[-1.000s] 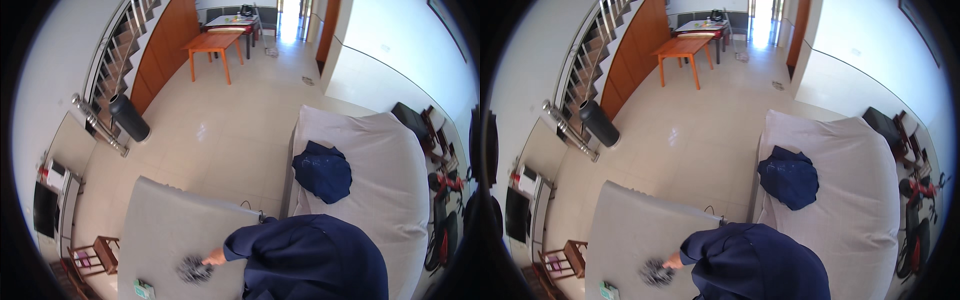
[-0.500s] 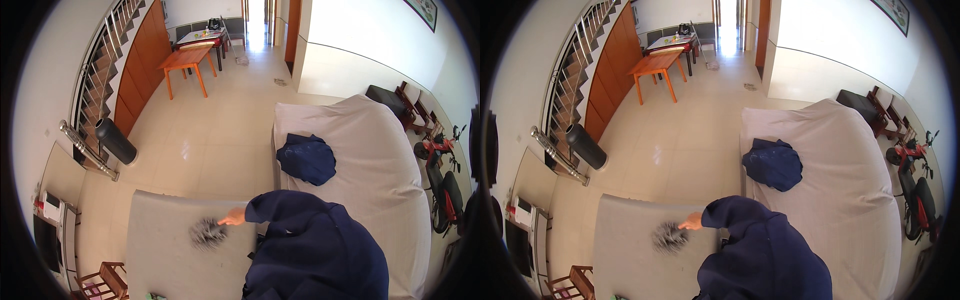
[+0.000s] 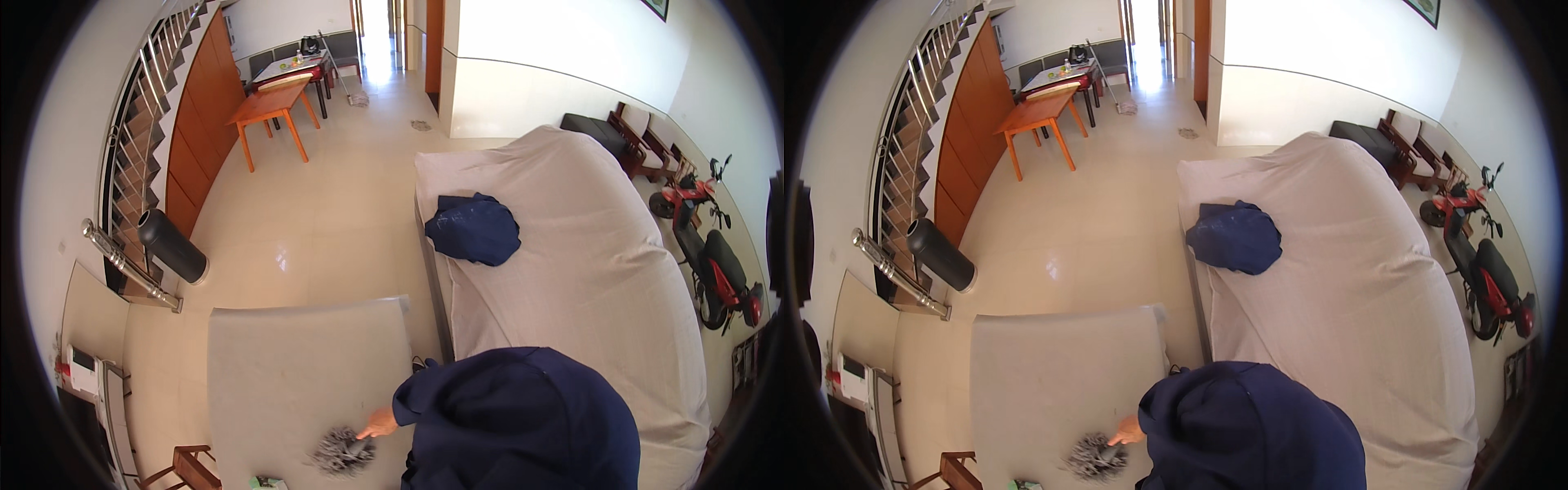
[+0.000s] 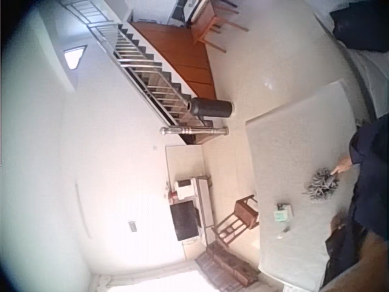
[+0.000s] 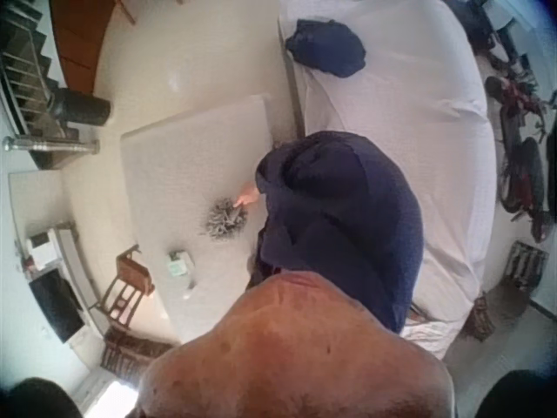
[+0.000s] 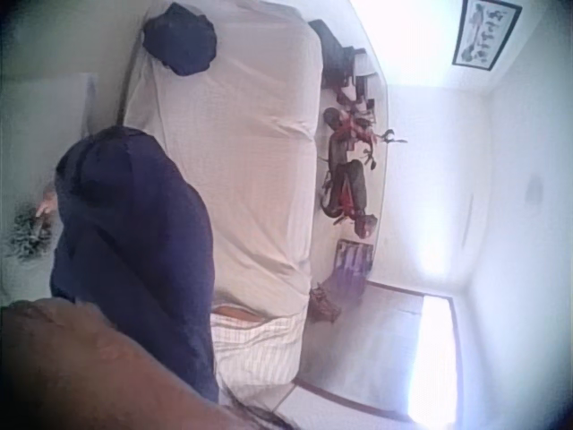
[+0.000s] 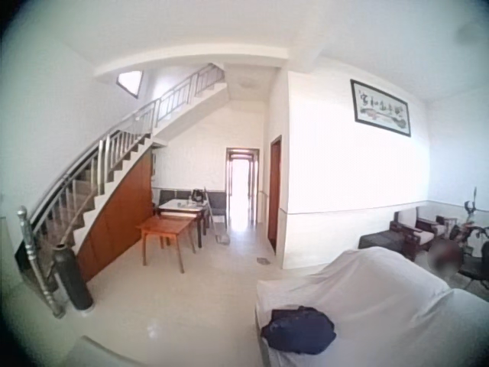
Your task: The person uses a duster to wipe the surface of a large rectangular object covered with a gray sheet. They move around the object, dusting different sections and edges, then briefly pick up a small pink bucket before continuing to dust.
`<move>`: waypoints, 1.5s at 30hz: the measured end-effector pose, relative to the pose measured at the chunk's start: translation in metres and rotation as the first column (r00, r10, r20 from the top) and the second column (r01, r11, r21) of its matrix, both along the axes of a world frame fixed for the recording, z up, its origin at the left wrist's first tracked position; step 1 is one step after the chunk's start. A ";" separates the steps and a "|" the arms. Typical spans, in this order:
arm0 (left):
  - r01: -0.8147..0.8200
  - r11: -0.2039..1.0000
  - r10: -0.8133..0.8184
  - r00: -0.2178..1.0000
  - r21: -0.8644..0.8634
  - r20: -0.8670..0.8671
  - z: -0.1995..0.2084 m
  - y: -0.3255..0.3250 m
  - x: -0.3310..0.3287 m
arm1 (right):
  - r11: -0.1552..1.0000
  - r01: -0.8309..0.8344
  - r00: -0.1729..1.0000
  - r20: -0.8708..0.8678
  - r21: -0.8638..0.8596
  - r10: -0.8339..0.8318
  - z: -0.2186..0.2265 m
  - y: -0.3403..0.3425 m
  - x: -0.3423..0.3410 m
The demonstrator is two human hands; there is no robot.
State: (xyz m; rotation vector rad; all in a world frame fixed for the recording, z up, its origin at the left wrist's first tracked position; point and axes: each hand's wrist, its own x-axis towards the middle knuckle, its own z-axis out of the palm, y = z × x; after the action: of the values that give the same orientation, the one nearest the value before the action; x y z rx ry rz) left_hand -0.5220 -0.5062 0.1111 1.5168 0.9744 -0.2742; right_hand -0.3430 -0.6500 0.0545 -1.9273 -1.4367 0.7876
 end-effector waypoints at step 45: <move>0.161 0.982 -0.144 0.975 0.095 -0.170 0.015 -0.037 0.024 | 0.990 0.133 0.991 0.001 -0.050 -0.134 0.001 -0.178 0.095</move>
State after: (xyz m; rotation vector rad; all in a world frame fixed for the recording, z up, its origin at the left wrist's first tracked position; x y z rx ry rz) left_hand -0.4979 -0.5433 0.1263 1.6924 1.0152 -0.4677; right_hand -0.2479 -0.8281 0.0556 -2.0362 -1.2824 0.7698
